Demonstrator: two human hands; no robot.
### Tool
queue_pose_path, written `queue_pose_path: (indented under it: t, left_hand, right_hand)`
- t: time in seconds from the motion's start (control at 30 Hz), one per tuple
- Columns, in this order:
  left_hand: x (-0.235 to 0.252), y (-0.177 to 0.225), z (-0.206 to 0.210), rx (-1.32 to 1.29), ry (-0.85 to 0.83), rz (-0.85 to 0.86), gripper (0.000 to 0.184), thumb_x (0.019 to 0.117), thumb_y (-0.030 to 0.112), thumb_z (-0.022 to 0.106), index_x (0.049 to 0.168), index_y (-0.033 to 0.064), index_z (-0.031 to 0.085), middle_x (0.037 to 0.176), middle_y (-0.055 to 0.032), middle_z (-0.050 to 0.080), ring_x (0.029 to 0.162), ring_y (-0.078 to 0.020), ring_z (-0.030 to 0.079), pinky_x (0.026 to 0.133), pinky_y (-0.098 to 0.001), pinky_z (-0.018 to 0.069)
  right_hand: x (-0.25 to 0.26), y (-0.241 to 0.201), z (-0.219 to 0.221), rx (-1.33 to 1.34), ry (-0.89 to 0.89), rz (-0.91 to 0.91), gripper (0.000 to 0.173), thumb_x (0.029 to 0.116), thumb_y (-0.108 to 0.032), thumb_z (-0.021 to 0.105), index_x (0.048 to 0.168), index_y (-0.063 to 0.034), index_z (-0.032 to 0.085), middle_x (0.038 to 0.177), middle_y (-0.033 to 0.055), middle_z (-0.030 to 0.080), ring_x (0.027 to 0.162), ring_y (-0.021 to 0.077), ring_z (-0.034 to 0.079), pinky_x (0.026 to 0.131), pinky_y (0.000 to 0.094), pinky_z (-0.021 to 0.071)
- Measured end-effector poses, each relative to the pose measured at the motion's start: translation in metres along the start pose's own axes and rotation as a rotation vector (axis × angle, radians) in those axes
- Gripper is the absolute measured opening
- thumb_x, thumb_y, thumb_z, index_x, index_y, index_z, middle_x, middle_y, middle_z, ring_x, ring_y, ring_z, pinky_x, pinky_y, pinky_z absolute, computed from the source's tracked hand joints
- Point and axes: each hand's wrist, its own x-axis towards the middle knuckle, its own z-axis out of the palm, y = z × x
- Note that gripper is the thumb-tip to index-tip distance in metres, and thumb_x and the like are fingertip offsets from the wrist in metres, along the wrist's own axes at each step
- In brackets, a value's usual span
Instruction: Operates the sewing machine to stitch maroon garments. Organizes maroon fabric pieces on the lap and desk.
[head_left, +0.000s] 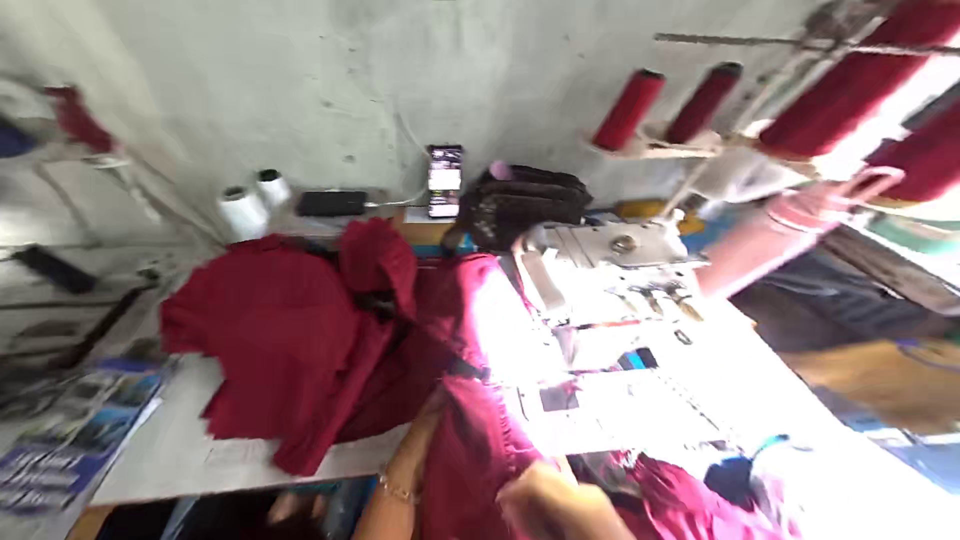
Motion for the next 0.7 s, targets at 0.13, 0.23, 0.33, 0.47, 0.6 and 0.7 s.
queue_pose_path:
  t: [0.13, 0.23, 0.33, 0.47, 0.6, 0.7]
  left_hand:
    - [-0.012, -0.027, 0.003, -0.019, 0.087, 0.046, 0.038, 0.1103, 0.011, 0.034, 0.136, -0.0148, 0.047, 0.131, -0.018, 0.06, 0.117, -0.003, 0.057, 0.103, -0.0185, 0.0434]
    - [-0.007, -0.038, 0.007, -0.111, 0.097, 0.039, 0.037, 0.111, 0.01, 0.029, 0.135, -0.0126, 0.046, 0.124, -0.0115, 0.064, 0.11, 0.002, 0.059, 0.098, -0.0154, 0.0472]
    - [0.007, -0.022, 0.021, -0.204, 0.026, -0.033, 0.048, 0.1131, 0.033, 0.022, 0.145, 0.0025, 0.042, 0.129, 0.0002, 0.061, 0.114, 0.0046, 0.059, 0.098, -0.0183, 0.0502]
    - [0.013, -0.033, 0.023, -0.455, -0.397, -0.16, 0.091, 0.079, 0.09, 0.042, 0.126, 0.0164, 0.067, 0.112, 0.0, 0.076, 0.104, -0.0102, 0.072, 0.091, -0.0328, 0.0599]
    - [0.018, -0.045, 0.031, -0.343, -0.328, 0.202, 0.058, 0.1015, 0.065, 0.036, 0.133, 0.0212, 0.059, 0.127, 0.0097, 0.068, 0.12, 0.0034, 0.06, 0.105, -0.0226, 0.0489]
    - [0.021, -0.051, 0.017, -0.293, -0.396, 0.227, 0.044, 0.0979, 0.06, 0.053, 0.12, 0.0248, 0.066, 0.116, 0.0136, 0.072, 0.112, 0.0054, 0.063, 0.099, -0.0202, 0.0513]
  right_hand:
    - [0.004, 0.045, 0.013, 0.066, 0.394, 0.177, 0.024, 0.0962, -0.029, 0.069, 0.102, -0.0056, 0.074, 0.083, 0.005, 0.073, 0.066, 0.01, 0.064, 0.062, 0.0306, 0.0562]
    - [0.002, 0.054, 0.033, 0.269, 0.364, 0.197, 0.026, 0.0976, -0.029, 0.067, 0.106, -0.0044, 0.074, 0.094, 0.0036, 0.075, 0.085, 0.0068, 0.07, 0.079, 0.0291, 0.0589]
    - [0.004, 0.053, 0.035, 0.302, 0.434, 0.107, 0.036, 0.0938, -0.032, 0.073, 0.113, -0.002, 0.071, 0.095, 0.0043, 0.075, 0.086, 0.002, 0.069, 0.08, 0.0209, 0.0578]
    - [0.009, 0.02, 0.033, 0.257, 0.369, -0.013, 0.028, 0.0889, -0.007, 0.071, 0.115, 0.0004, 0.071, 0.093, 0.0105, 0.074, 0.077, 0.012, 0.07, 0.071, 0.0285, 0.06]
    - [0.001, -0.007, 0.042, 0.211, 0.09, -0.105, 0.024, 0.0971, -0.008, 0.066, 0.119, -0.004, 0.073, 0.108, 0.0118, 0.076, 0.089, 0.0228, 0.076, 0.072, 0.0425, 0.0623]
    - [-0.017, 0.016, 0.034, 0.203, 0.354, -0.047, 0.013, 0.0971, -0.018, 0.07, 0.103, -0.0079, 0.073, 0.097, 0.0066, 0.073, 0.087, 0.0117, 0.07, 0.076, 0.0273, 0.0592]
